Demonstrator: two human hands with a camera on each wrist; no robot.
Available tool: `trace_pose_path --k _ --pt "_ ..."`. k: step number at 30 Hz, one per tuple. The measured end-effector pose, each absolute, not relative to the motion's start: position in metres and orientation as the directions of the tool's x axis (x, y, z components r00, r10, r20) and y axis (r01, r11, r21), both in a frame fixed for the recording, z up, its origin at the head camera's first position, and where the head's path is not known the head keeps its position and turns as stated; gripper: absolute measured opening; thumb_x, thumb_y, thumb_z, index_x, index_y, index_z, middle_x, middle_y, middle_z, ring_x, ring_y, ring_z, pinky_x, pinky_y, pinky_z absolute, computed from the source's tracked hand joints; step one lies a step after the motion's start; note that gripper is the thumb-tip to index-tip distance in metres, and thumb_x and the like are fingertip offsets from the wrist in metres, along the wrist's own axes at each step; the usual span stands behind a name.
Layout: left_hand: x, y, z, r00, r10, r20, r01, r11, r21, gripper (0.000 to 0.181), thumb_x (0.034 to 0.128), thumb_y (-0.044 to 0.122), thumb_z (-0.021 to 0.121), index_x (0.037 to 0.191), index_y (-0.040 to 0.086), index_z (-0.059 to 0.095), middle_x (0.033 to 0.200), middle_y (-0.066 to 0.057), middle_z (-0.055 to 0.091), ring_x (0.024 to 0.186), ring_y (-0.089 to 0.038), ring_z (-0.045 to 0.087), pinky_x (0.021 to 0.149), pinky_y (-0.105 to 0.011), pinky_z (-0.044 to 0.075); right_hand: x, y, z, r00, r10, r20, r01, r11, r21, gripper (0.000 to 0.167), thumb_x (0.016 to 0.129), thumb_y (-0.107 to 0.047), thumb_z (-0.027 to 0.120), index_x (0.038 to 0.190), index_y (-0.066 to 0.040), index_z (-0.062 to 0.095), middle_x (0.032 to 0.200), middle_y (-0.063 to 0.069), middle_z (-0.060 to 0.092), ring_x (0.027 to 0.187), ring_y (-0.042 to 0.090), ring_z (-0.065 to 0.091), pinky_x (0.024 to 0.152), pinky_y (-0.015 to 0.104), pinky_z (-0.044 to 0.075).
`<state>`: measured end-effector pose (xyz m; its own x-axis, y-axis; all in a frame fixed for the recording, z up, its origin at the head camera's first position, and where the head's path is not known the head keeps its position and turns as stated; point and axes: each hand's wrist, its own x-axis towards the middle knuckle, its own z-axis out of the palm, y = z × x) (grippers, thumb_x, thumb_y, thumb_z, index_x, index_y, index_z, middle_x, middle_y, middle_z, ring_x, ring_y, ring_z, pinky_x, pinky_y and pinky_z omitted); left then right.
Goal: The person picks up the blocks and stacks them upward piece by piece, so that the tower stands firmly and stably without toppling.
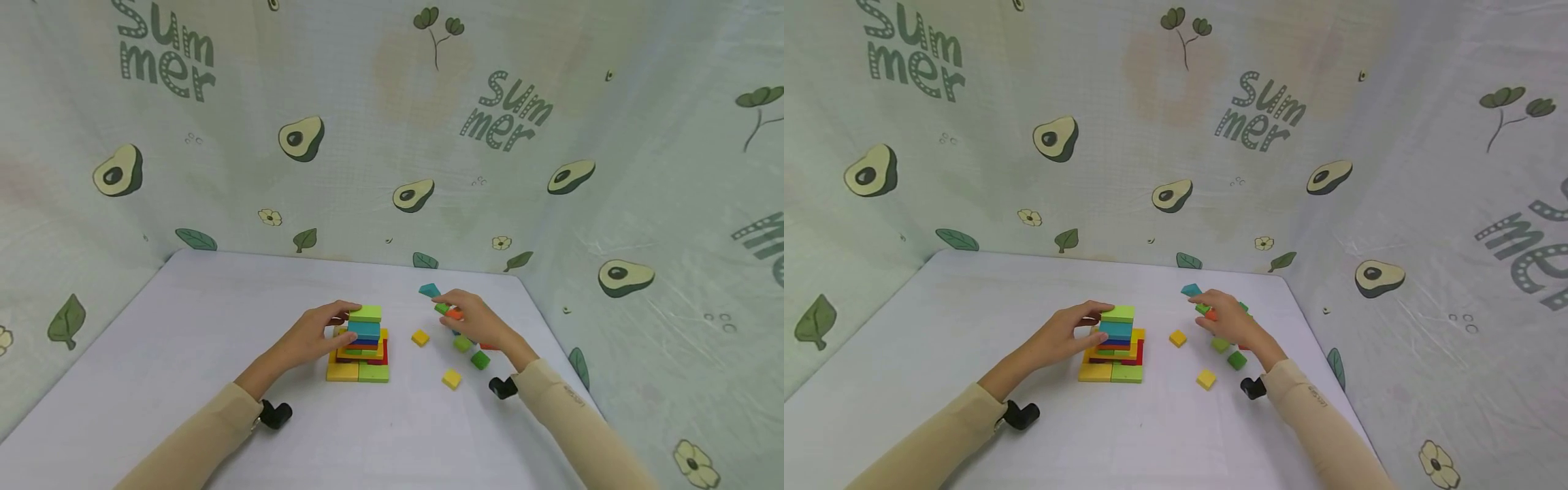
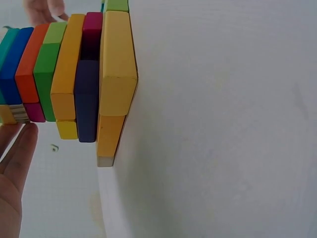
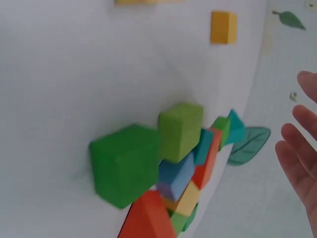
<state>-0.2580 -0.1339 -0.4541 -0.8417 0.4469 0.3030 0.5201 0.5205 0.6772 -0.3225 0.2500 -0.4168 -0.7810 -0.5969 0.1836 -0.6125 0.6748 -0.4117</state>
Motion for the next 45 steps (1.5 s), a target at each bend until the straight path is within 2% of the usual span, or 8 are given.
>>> trace_pose_path --k 6,10,15,22,27,34,41,45 --pt "-0.257 -0.135 -0.454 -0.845 0.445 0.296 0.512 0.516 0.686 0.056 0.0992 0.033 0.078 0.15 0.021 0.056 0.14 -0.004 0.066 0.127 -0.033 0.067 0.106 -0.049 0.057 -0.349 0.284 -0.431 -0.841 -0.53 0.109 -0.523 0.746 -0.412 0.046 0.097 -0.003 0.076 0.142 -0.002 0.064 0.138 0.024 0.064 0.124 0.046 0.061 0.104 0.06 0.056" --pt "-0.258 -0.135 -0.455 -0.843 0.447 0.3 0.516 0.516 0.684 0.056 0.0994 0.034 0.078 0.15 0.023 0.056 0.14 -0.004 0.066 0.126 -0.031 0.067 0.106 -0.048 0.057 -0.361 0.293 -0.441 -0.857 -0.512 0.065 -0.496 0.783 -0.376 0.044 0.098 -0.003 0.075 0.141 -0.002 0.066 0.139 0.021 0.064 0.124 0.043 0.062 0.106 0.058 0.055" --pt "-0.26 -0.135 -0.456 -0.842 0.447 0.302 0.519 0.517 0.681 0.056 0.0993 0.034 0.078 0.15 0.024 0.057 0.14 -0.002 0.067 0.125 -0.029 0.067 0.106 -0.046 0.057 -0.371 0.294 -0.449 -0.888 -0.46 -0.008 -0.421 0.819 -0.389 0.04 0.099 0.001 0.069 0.139 -0.005 0.069 0.14 0.019 0.064 0.123 0.038 0.061 0.109 0.058 0.053" --pt "-0.261 -0.134 -0.458 -0.844 0.441 0.305 0.517 0.522 0.678 0.056 0.0993 0.036 0.077 0.15 0.023 0.057 0.141 -0.002 0.066 0.125 -0.03 0.067 0.106 -0.046 0.058 -0.379 0.291 -0.457 -0.897 -0.436 -0.067 -0.39 0.856 -0.34 0.036 0.098 0.005 0.068 0.132 -0.007 0.074 0.131 0.015 0.069 0.116 0.032 0.062 0.108 0.054 0.054" --pt "-0.26 -0.134 -0.457 -0.845 0.441 0.304 0.515 0.515 0.685 0.057 0.0991 0.037 0.078 0.15 0.023 0.057 0.14 -0.001 0.067 0.126 -0.031 0.067 0.106 -0.047 0.057 -0.377 0.289 -0.456 -0.888 -0.459 -0.041 -0.422 0.847 -0.324 0.031 0.099 0.001 0.071 0.129 -0.007 0.075 0.127 0.014 0.069 0.111 0.03 0.062 0.106 0.053 0.056" --pt "-0.26 -0.134 -0.456 -0.845 0.441 0.304 0.517 0.524 0.677 0.057 0.099 0.037 0.078 0.15 0.023 0.057 0.141 -0.001 0.067 0.125 -0.028 0.067 0.105 -0.048 0.058 -0.366 0.286 -0.45 -0.874 -0.483 0.058 -0.476 0.824 -0.307 0.03 0.098 -0.011 0.078 0.127 -0.008 0.076 0.117 0.007 0.07 0.101 0.023 0.063 0.096 0.043 0.061" --pt "-0.26 -0.134 -0.456 -0.847 0.44 0.297 0.513 0.532 0.673 0.057 0.0991 0.038 0.077 0.15 0.023 0.057 0.14 -0.001 0.067 0.125 -0.029 0.067 0.105 -0.049 0.058 -0.325 0.246 -0.42 -0.775 -0.568 0.276 -0.632 0.702 -0.329 0.032 0.093 -0.011 0.083 0.124 -0.007 0.076 0.108 0.004 0.071 0.093 0.025 0.068 0.083 0.039 0.064" --pt "-0.259 -0.134 -0.455 -0.854 0.436 0.284 0.5 0.536 0.68 0.057 0.099 0.038 0.078 0.15 0.024 0.057 0.139 -0.003 0.067 0.126 -0.031 0.067 0.106 -0.051 0.057 -0.296 0.213 -0.4 -0.71 -0.617 0.34 -0.704 0.626 -0.335 0.03 0.093 -0.012 0.084 0.122 -0.008 0.078 0.109 0.005 0.071 0.092 0.028 0.069 0.08 0.041 0.064"
